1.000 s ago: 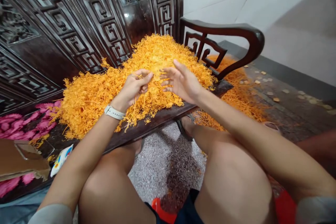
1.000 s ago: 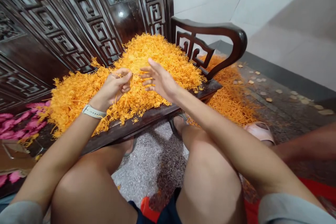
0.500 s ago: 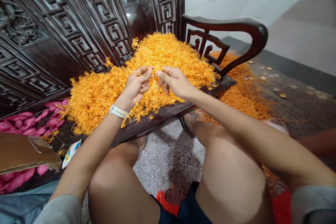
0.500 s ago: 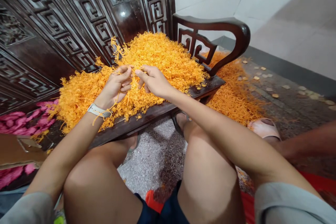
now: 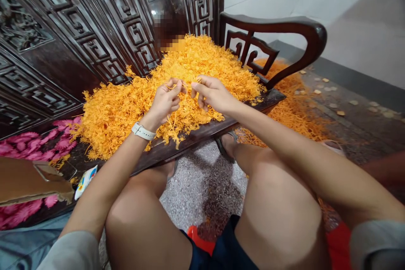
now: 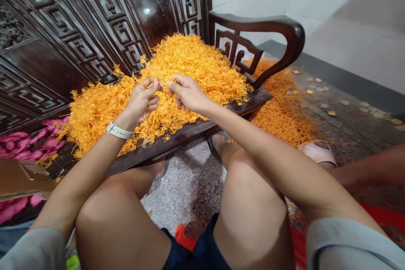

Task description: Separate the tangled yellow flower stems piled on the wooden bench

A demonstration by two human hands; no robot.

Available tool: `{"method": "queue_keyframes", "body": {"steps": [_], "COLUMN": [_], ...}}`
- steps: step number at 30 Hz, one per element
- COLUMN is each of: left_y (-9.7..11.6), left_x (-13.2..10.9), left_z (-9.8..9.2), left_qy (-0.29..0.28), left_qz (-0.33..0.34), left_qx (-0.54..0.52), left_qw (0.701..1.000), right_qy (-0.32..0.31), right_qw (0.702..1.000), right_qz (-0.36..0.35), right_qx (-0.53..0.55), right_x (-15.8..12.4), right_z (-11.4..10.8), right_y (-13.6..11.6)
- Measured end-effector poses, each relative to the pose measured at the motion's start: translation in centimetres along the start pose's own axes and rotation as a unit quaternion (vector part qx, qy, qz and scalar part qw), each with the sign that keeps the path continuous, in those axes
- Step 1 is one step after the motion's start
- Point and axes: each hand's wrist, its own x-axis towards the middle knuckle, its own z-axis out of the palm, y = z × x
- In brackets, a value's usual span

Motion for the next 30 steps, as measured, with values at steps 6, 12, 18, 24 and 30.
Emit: {"method": "queue_keyframes", "body": {"steps": [6,12,18,24,30], "left_y": [-0.7,-1.3,-2.6,-1.9,0.0], "left_x": [0.0,-0.3,0.6,3.1,1.9], "left_z": [-0.9,-0.9,-0.1,-4.7,-6.9], "left_qy": [-0.055,-0.058,0.028,0.243,0.175], "left_qz": [-0.044,0.078,0.076,0.029,0.056], "left_qx": [0.067,0.199,0.162,0.076,0.107], "left_qw": [0.995,0.975,0.984,0.967,0.977], "right_qy": [0.007,0.025,-0.009,-0.350,-0.425], "right_qw": [1.000,0.999,0.985,0.876,0.905], "right_qz": [-0.012,0.017,-0.009,-0.159,0.016], "right_qx": [-0.016,-0.035,-0.170,-0.292,-0.017], "right_x": [-0.2,0.1,-0.4,-5.6,-4.7], "right_z": [-0.3,-0.6,0.1,5.4,4.2], "right_y": [0.2,0.9,0.0,-4.6,-5.6]}}
